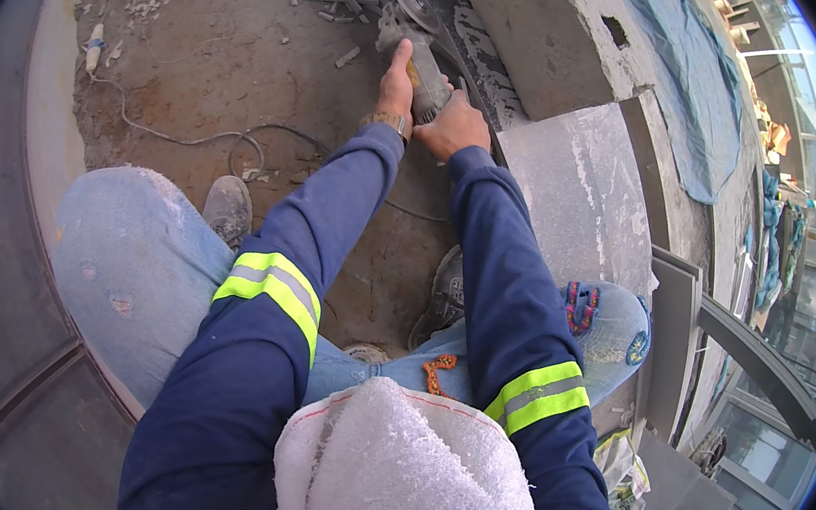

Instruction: The person uses an angle grinder to cut a concrete block on the floor. They hold the tool with both hands and guide it along the block's edge, producing dust and debris.

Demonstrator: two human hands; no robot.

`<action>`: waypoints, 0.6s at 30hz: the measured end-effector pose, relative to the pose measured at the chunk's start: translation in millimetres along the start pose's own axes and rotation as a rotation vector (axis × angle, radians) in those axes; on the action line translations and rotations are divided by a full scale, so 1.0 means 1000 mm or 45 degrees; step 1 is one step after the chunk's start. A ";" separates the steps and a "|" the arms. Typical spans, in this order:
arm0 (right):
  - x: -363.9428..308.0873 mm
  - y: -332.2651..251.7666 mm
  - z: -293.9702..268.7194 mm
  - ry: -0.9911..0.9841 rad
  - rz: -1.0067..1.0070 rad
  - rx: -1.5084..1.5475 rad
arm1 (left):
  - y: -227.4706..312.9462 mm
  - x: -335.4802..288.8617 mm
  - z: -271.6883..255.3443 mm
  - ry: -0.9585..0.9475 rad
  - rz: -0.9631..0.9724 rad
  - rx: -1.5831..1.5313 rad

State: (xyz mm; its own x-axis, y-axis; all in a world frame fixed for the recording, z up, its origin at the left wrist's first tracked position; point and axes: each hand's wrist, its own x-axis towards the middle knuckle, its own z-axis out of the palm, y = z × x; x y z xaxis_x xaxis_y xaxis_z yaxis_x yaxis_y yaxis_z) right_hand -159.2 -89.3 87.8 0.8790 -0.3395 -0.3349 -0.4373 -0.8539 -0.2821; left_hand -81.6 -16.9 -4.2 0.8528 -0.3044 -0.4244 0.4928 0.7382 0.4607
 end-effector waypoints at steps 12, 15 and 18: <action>-0.006 -0.007 -0.003 0.009 0.029 0.021 | 0.003 0.003 -0.006 -0.076 -0.033 -0.011; -0.003 -0.005 -0.002 0.016 0.042 0.012 | 0.000 0.000 -0.006 -0.076 -0.008 0.000; -0.003 -0.009 0.000 0.034 0.010 0.051 | -0.001 0.004 -0.010 -0.113 0.035 -0.012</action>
State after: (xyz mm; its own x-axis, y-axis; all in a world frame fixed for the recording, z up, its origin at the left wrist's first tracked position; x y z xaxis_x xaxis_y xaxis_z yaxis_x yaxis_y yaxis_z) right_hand -157.8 -81.0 91.1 0.8799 -0.3569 -0.3136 -0.4511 -0.8348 -0.3157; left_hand -81.0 -12.8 -14.5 0.8780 -0.3359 -0.3409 0.4679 0.7526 0.4634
